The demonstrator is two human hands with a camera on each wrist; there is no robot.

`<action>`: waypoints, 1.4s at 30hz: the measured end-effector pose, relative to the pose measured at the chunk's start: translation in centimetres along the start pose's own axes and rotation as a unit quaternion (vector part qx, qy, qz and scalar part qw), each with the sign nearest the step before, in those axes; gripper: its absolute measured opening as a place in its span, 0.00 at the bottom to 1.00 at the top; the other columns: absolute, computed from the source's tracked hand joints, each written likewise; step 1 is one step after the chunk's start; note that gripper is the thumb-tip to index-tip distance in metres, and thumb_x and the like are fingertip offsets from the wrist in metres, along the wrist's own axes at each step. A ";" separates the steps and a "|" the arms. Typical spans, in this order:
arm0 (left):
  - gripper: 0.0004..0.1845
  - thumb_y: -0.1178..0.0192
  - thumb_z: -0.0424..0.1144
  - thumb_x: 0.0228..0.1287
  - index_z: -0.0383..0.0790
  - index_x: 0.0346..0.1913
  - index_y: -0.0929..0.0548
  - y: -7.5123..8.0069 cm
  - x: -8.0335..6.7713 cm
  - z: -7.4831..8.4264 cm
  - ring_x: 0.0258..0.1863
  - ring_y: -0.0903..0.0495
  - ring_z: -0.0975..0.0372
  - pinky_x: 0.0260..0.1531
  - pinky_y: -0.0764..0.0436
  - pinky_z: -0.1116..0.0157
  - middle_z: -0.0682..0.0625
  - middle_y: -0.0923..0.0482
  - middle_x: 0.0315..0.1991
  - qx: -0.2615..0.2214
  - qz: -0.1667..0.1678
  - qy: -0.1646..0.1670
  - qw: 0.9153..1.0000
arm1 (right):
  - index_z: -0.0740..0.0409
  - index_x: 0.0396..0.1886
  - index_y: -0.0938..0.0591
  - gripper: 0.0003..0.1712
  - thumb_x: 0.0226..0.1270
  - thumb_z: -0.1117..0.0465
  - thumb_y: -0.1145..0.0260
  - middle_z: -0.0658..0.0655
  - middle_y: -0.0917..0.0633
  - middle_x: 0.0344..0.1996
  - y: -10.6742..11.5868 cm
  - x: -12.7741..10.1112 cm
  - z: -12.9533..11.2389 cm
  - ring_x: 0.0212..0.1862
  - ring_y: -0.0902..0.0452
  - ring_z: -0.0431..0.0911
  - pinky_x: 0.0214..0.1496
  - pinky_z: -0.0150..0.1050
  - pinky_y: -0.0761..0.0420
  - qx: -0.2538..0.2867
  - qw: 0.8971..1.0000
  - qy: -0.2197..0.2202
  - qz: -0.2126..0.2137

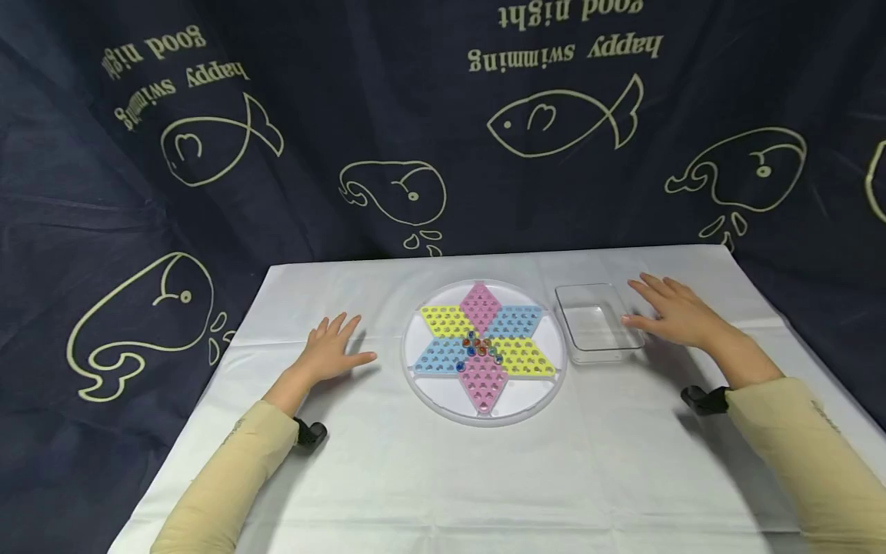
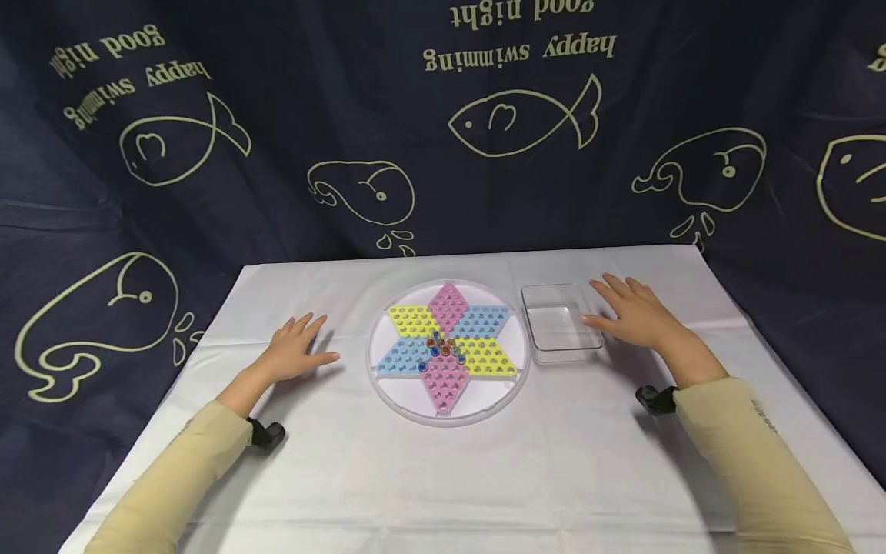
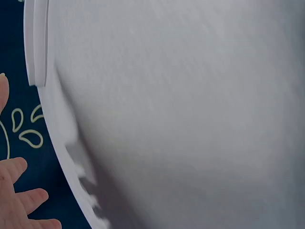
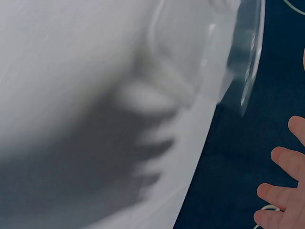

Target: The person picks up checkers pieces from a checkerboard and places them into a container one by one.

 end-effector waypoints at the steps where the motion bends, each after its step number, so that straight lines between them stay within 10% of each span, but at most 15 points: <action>1: 0.47 0.44 0.63 0.55 0.39 0.71 0.47 -0.1 0.0 0.2 0.67 0.60 0.33 0.62 0.57 0.36 0.34 0.54 0.70 -0.004 -0.003 0.000 1.000 | 0.66 0.68 0.44 0.48 0.61 0.36 0.45 0.74 0.47 0.66 0.1 0.2 -0.4 0.64 0.57 0.75 0.64 0.67 0.56 0.001 1.000 0.005 0.004; 20: 0.48 0.41 0.61 0.54 0.41 0.71 0.48 -2.9 1.0 5.6 0.68 0.57 0.36 0.64 0.55 0.40 0.36 0.52 0.70 -0.042 -0.051 -0.054 0.996 | 0.63 0.59 0.28 0.34 0.60 0.44 0.38 0.66 0.29 0.60 -1.7 2.9 -12.3 0.63 0.39 0.63 0.63 0.60 0.40 0.043 0.987 0.142 0.067; 34: 0.49 0.40 0.62 0.52 0.39 0.71 0.47 -3.7 0.9 7.3 0.67 0.54 0.35 0.64 0.53 0.40 0.36 0.49 0.69 -0.011 -0.065 -0.090 0.994 | 0.62 0.57 0.25 0.31 0.60 0.47 0.38 0.60 0.20 0.51 -4.5 3.2 -16.6 0.55 0.28 0.55 0.58 0.54 0.30 0.157 0.974 0.163 0.026; 42: 0.48 0.41 0.63 0.52 0.40 0.70 0.45 -3.8 1.1 7.2 0.67 0.54 0.36 0.64 0.53 0.41 0.38 0.47 0.69 0.016 -0.069 -0.093 0.993 | 0.62 0.51 0.21 0.26 0.57 0.50 0.34 0.55 0.17 0.40 -5.8 3.2 -18.0 0.44 0.23 0.49 0.50 0.46 0.24 0.116 0.972 0.202 0.018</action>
Point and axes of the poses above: each hand's wrist, its own x-axis towards the middle knuckle, its own y-axis out of the back of the hand, z = x × y, the point moved 9 cm from there along x, towards the middle knuckle
